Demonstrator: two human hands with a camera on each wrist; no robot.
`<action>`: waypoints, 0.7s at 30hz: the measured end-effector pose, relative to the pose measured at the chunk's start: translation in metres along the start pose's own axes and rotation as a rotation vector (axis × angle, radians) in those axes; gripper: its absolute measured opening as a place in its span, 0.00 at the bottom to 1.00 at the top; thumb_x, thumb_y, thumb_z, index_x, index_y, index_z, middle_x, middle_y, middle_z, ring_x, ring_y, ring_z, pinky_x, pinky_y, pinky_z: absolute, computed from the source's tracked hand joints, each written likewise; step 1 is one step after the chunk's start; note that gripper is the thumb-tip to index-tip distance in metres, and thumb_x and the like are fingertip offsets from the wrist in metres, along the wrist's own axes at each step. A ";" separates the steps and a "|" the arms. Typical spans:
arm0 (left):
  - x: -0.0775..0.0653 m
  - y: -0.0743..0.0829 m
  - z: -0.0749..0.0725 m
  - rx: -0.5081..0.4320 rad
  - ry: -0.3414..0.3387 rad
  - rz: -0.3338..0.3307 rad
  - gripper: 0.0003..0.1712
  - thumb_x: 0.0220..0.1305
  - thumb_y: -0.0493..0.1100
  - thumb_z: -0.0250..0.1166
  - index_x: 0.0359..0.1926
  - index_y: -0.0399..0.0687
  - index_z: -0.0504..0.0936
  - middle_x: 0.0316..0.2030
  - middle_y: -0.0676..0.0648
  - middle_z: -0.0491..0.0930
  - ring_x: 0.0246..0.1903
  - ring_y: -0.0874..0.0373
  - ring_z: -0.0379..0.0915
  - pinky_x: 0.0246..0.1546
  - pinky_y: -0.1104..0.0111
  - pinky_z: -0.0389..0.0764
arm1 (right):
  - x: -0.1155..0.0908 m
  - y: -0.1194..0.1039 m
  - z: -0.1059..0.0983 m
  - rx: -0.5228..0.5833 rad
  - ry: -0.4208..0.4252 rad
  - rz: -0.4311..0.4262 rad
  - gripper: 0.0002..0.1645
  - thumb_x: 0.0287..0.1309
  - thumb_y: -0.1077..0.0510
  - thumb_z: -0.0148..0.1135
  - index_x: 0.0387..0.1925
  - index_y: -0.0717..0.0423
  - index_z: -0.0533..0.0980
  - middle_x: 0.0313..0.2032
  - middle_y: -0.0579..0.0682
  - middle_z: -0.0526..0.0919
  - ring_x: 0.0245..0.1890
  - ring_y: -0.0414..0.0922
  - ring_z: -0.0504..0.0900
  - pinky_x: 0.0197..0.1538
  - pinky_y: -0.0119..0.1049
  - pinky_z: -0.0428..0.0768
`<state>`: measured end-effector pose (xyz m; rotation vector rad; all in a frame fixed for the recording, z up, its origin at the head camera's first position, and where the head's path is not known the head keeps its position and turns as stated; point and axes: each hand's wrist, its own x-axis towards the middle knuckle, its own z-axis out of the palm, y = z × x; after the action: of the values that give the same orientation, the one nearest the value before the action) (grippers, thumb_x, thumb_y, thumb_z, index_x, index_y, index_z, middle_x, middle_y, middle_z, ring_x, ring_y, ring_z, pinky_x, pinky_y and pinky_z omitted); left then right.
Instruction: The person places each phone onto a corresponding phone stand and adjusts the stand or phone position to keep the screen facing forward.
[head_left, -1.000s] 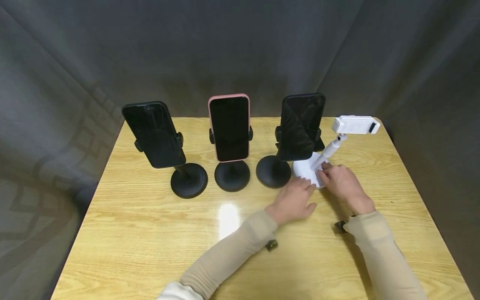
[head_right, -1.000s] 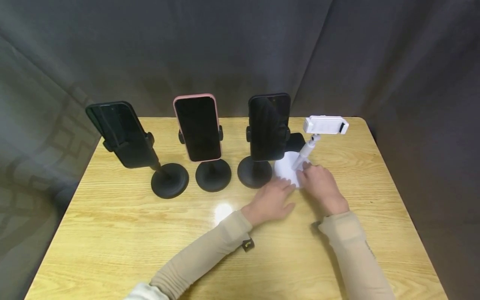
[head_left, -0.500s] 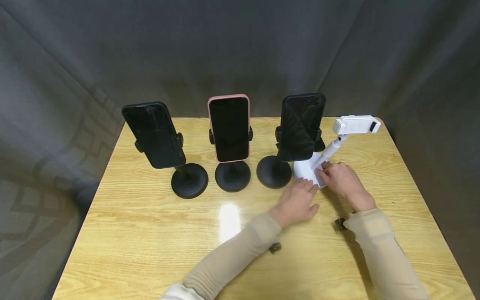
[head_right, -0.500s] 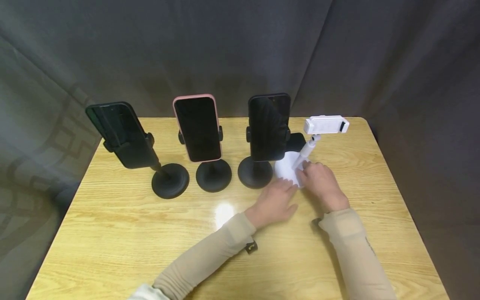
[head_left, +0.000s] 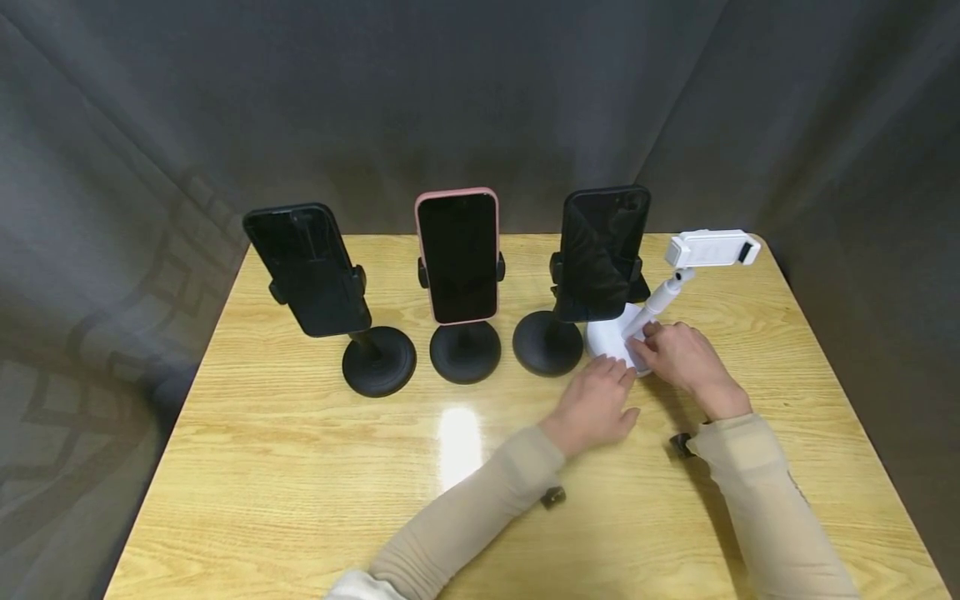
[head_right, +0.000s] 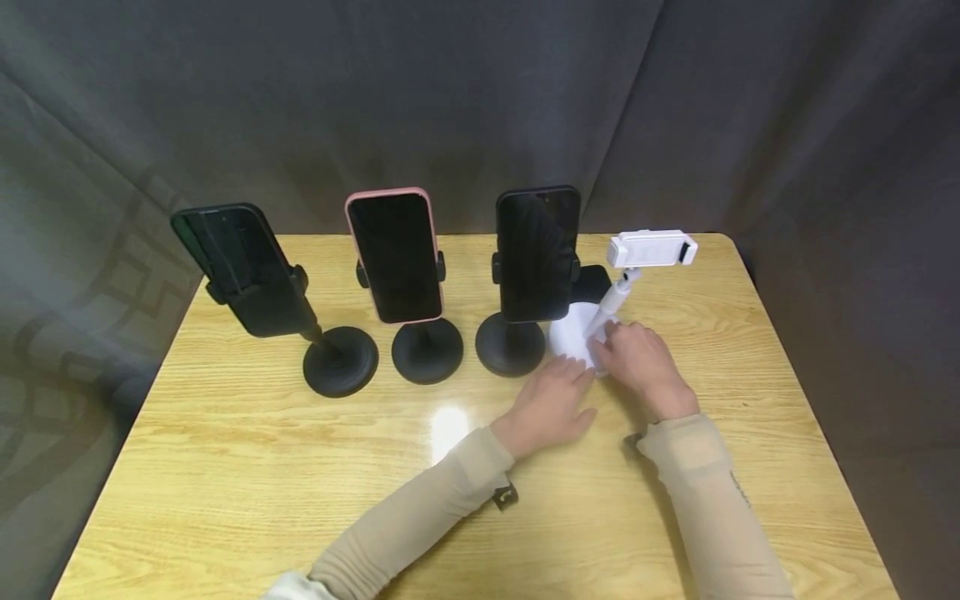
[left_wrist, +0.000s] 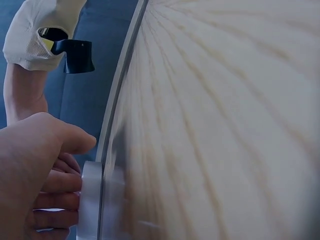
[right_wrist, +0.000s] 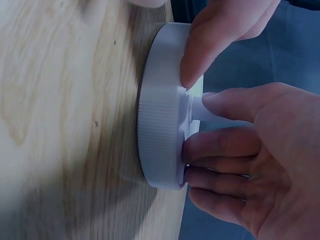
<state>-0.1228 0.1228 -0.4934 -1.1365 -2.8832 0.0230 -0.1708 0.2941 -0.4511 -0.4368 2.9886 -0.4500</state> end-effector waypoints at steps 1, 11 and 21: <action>0.000 0.000 0.000 -0.004 0.000 -0.002 0.35 0.74 0.65 0.54 0.71 0.51 0.74 0.65 0.53 0.77 0.69 0.60 0.68 0.75 0.69 0.60 | 0.000 0.000 0.000 0.003 -0.001 0.002 0.18 0.70 0.56 0.63 0.41 0.73 0.82 0.23 0.58 0.86 0.22 0.48 0.74 0.28 0.40 0.70; -0.001 -0.001 0.006 -0.007 0.042 -0.012 0.33 0.74 0.64 0.56 0.70 0.52 0.75 0.66 0.53 0.77 0.68 0.61 0.70 0.75 0.69 0.61 | -0.003 0.000 0.003 0.000 0.019 0.002 0.19 0.69 0.56 0.65 0.43 0.73 0.81 0.27 0.63 0.88 0.22 0.48 0.79 0.29 0.44 0.75; -0.009 0.000 0.001 -0.038 -0.070 0.009 0.40 0.74 0.67 0.55 0.76 0.51 0.67 0.77 0.48 0.64 0.77 0.57 0.56 0.79 0.67 0.52 | -0.009 0.003 0.012 0.035 0.105 -0.003 0.24 0.70 0.53 0.64 0.46 0.75 0.81 0.30 0.64 0.87 0.24 0.52 0.82 0.30 0.54 0.80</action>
<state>-0.1158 0.1165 -0.4943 -1.1776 -2.9519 0.0086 -0.1611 0.2958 -0.4628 -0.4269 3.0758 -0.5405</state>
